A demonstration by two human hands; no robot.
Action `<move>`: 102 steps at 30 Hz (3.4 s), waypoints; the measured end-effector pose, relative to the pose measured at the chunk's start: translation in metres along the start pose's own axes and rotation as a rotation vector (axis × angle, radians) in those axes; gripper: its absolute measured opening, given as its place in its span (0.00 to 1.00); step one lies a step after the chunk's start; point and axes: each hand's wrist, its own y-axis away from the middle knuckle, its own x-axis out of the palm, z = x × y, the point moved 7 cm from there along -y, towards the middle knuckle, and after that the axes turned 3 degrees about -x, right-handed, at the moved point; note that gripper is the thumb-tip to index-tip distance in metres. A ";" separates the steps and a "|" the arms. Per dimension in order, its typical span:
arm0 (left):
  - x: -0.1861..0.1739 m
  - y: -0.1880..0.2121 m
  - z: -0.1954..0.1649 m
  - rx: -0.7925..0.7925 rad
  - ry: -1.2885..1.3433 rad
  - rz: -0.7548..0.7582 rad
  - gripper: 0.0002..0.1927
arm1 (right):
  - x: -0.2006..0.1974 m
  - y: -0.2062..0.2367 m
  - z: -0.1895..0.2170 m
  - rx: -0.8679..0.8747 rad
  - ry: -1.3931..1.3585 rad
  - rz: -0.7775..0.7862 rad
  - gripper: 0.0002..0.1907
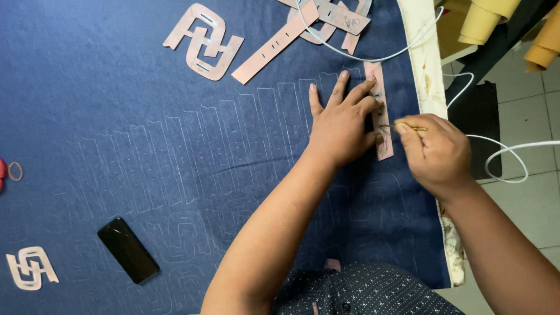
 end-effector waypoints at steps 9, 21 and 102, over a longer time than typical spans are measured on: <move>-0.001 0.001 0.000 0.015 0.031 -0.035 0.24 | 0.004 0.011 0.000 -0.065 0.068 -0.064 0.07; 0.000 0.002 0.003 0.008 0.046 -0.042 0.25 | 0.003 -0.005 -0.009 0.023 -0.144 -0.057 0.07; 0.041 0.108 0.016 -0.143 -0.250 -0.331 0.36 | -0.038 0.300 -0.051 0.839 -0.133 0.329 0.13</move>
